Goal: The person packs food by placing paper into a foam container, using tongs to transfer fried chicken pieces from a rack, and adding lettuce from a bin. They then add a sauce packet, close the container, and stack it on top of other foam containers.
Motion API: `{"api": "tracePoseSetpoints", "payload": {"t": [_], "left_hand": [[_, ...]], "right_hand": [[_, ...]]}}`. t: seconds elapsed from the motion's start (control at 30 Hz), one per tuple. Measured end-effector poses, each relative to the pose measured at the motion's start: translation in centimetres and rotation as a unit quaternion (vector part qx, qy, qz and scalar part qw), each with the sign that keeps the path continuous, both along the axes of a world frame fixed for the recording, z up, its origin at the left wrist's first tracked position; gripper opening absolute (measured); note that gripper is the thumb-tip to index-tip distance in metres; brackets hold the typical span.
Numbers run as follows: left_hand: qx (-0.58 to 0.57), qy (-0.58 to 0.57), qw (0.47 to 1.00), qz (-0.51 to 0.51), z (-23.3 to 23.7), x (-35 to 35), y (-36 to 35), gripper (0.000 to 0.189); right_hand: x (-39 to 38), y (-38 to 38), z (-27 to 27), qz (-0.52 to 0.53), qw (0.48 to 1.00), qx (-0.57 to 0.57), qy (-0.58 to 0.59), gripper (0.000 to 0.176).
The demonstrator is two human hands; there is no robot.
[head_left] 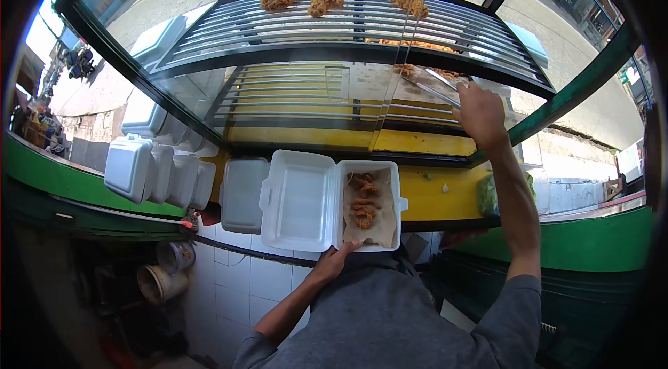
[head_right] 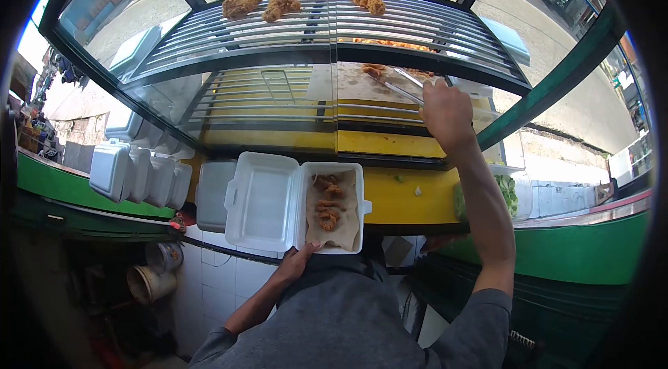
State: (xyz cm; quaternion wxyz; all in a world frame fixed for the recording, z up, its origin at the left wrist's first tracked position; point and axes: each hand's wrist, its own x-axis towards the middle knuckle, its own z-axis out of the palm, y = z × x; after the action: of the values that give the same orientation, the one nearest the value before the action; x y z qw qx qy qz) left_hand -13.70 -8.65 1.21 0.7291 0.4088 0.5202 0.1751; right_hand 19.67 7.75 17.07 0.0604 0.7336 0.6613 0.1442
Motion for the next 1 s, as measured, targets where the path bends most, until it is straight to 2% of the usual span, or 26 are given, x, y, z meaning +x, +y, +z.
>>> {"api": "tracePoseSetpoints", "payload": {"t": [0.13, 0.23, 0.3, 0.4, 0.43, 0.53, 0.63, 0.73, 0.83, 0.93, 1.0], "left_hand": [[0.016, -0.012, 1.0, -0.008, -0.2, 0.0, 0.1, 0.049], [0.024, -0.017, 1.0, 0.003, 0.2, 0.4, 0.0, 0.05], [0.024, -0.016, 1.0, 0.005, 0.2, 0.7, 0.2, 0.05], [0.014, -0.017, 1.0, -0.007, 0.0, 0.9, 0.6, 0.05], [0.012, -0.02, 1.0, -0.011, -0.4, 1.0, 0.7, 0.05], [0.008, -0.027, 1.0, -0.007, 0.4, 1.2, 1.1, 0.05], [0.009, -0.034, 0.999, -0.013, 1.2, 1.6, 1.5, 0.045], [0.012, -0.04, 0.999, -0.012, 1.3, 1.6, 1.5, 0.043], [0.008, -0.034, 0.999, -0.006, 1.1, 1.4, 1.5, 0.047], [0.01, -0.027, 1.0, -0.012, 1.2, 1.3, 1.5, 0.049], [0.018, -0.022, 1.0, -0.009, 1.4, 1.2, 1.4, 0.049]], "right_hand": [[0.3, 1.6, 0.1, -0.042, 0.997, -0.058, 0.02, 0.037], [-0.3, -1.3, 2.3, -0.026, 0.999, -0.034, 0.019, 0.036], [-0.5, -4.7, 3.9, 0.017, 0.998, 0.042, 0.052, 0.029], [-1.7, -9.6, 8.5, -0.046, 0.984, -0.046, 0.169, 0.04], [-0.8, -11.4, 8.3, -0.025, 0.975, -0.031, 0.219, 0.043], [-1.2, -14.9, 9.8, 0.004, 0.964, -0.096, 0.248, 0.048], [-2.3, -15.5, 9.5, 0.023, 0.965, -0.146, 0.218, 0.047], [-0.6, -15.3, 9.6, 0.03, 0.953, -0.164, 0.254, 0.049], [-0.3, -14.1, 10.5, -0.031, 0.946, -0.123, 0.298, 0.052], [-1.3, -11.0, 8.6, -0.012, 0.986, -0.013, 0.163, 0.051], [-2.1, -7.2, 7.7, -0.022, 0.994, -0.04, 0.096, 0.048]]}}
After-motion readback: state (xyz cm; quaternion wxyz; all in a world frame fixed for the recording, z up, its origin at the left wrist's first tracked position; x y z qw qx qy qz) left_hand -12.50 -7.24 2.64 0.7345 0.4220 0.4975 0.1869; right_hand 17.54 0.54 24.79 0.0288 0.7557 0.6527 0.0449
